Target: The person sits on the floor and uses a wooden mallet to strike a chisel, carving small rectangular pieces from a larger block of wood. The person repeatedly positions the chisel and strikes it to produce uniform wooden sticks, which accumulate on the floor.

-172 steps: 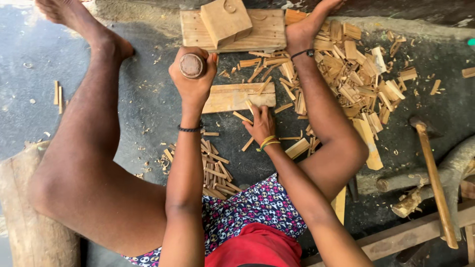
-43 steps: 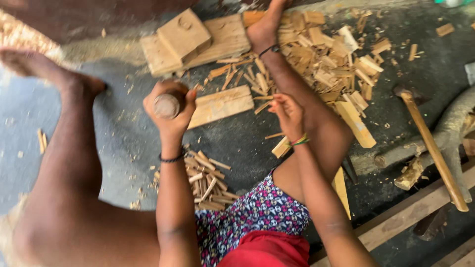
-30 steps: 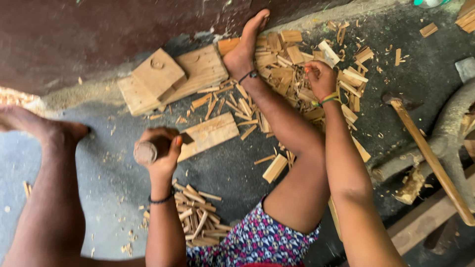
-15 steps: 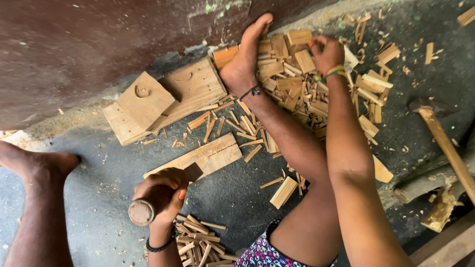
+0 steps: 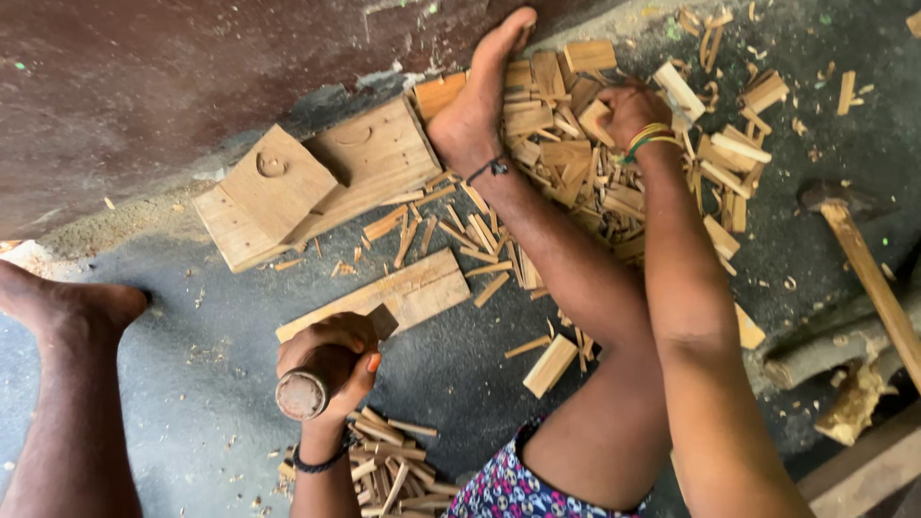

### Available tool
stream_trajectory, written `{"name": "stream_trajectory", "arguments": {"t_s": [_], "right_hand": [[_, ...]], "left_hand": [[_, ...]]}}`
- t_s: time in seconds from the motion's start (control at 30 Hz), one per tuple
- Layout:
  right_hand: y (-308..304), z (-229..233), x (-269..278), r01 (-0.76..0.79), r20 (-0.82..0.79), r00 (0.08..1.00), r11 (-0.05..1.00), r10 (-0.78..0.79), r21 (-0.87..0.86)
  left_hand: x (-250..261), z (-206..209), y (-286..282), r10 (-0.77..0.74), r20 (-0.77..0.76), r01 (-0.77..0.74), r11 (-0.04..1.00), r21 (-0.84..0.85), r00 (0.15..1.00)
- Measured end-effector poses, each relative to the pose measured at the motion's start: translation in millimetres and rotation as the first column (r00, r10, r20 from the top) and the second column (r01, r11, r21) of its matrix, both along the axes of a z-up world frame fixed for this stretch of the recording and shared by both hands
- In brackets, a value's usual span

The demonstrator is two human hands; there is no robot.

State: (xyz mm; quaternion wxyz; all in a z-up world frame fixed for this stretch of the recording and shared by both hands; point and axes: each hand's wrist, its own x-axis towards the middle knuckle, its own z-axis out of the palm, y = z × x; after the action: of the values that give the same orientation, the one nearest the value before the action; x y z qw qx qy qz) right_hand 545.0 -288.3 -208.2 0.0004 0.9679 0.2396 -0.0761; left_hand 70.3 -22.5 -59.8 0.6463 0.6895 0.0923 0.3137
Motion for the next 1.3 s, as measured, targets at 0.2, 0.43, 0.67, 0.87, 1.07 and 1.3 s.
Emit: {"name": "stream_trajectory", "arguments": {"t_s": [0.2,0.43,0.67,0.87,1.07,1.3], "right_hand": [[-45,13,-37,0.029,-0.018,1.0,0.89,-0.023,0.454],[-77,6,-57,0.086,-0.079,0.996,0.484,-0.036,0.871],[-65,103,-180,0.011,0.028,0.996,0.438,-0.083,0.899],[-88,197,-301,-0.469,0.504,0.862,0.474,0.061,0.745],[-84,217,-342,-0.565,0.591,0.796,0.514,0.133,0.646],[-17,163,-335,-0.355,0.256,0.929,0.451,0.267,0.819]], "left_hand": [[-5,21,-12,-0.013,0.05,0.011,0.999,0.041,0.999],[-22,54,-31,-0.06,0.12,0.049,0.995,0.091,0.991],[-47,106,-62,-0.094,0.256,0.026,0.966,0.256,0.962],[-73,138,-85,-0.256,0.364,0.16,0.949,0.272,0.896],[-109,149,-90,-0.211,0.345,0.121,0.956,0.266,0.914],[-124,182,-98,-0.198,0.544,0.123,0.978,0.17,0.815]]}}
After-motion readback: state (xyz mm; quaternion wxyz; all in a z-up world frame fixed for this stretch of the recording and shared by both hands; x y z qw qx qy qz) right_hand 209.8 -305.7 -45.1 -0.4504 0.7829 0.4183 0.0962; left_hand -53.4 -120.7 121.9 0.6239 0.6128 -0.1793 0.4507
